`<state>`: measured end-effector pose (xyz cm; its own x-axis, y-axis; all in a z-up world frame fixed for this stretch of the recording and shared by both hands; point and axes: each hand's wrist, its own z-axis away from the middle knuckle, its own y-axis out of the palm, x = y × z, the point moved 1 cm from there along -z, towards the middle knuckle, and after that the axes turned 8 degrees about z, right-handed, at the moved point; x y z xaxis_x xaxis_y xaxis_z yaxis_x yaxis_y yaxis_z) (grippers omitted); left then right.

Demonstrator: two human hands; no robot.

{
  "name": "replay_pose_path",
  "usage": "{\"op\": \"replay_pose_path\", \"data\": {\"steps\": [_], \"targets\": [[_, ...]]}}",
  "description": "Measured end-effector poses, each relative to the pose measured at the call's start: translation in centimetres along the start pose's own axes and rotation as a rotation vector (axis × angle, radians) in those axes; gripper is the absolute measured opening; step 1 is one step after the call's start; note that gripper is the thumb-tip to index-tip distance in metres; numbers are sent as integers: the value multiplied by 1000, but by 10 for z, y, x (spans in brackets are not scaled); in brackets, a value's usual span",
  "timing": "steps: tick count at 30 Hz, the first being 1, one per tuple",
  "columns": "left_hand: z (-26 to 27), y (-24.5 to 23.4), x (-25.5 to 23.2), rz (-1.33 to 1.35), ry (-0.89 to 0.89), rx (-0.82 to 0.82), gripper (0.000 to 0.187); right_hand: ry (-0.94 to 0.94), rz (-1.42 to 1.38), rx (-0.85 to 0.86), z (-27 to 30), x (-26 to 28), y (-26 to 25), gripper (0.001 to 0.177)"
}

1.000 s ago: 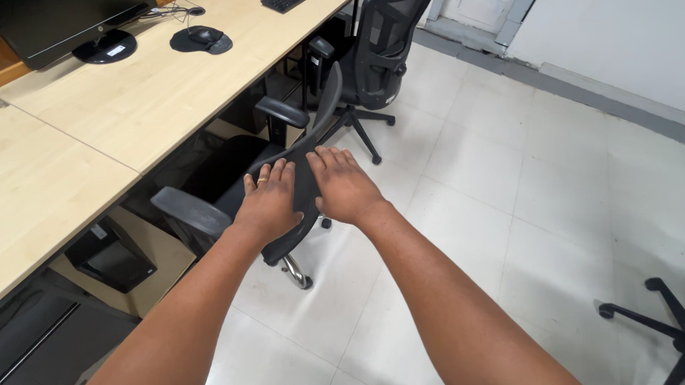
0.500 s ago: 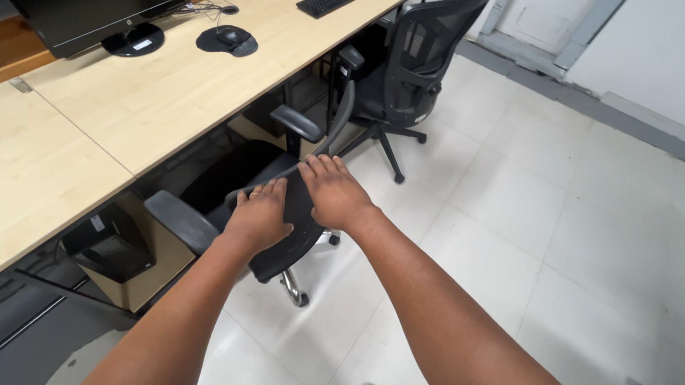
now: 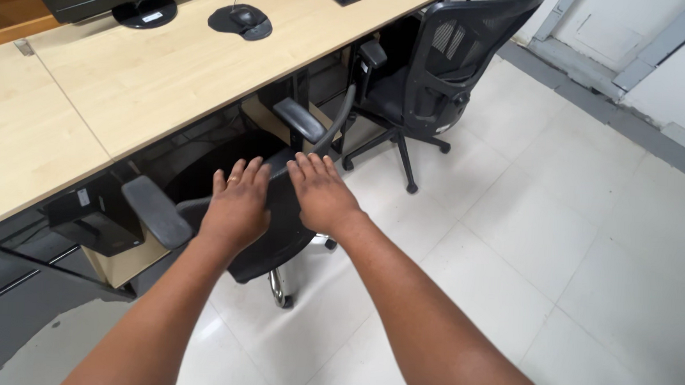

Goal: The person repeatedly pulls out and pushes in office chairs at a row of computer workstations. They also adjust the position of monitors, keyboards, and mice on the desks. The person sits in one chair and types on a keyboard before continuing to adjust other chairs.

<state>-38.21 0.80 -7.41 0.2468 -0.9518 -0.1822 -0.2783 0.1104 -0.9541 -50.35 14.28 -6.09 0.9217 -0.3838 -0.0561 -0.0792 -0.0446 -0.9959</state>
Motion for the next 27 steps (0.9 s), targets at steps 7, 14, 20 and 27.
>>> {"op": "replay_pose_path", "data": {"steps": [7,14,20,27], "targets": [[-19,15,13,17,-257,299,41,-9,-2,80,-18,-7,22,91],[-18,27,34,91,-304,223,26,12,8,173,-20,3,13,93],[-10,29,34,113,-344,235,28,13,38,249,-10,11,0,97],[28,18,41,130,-383,312,33,-17,-57,218,19,33,-2,91]]}}
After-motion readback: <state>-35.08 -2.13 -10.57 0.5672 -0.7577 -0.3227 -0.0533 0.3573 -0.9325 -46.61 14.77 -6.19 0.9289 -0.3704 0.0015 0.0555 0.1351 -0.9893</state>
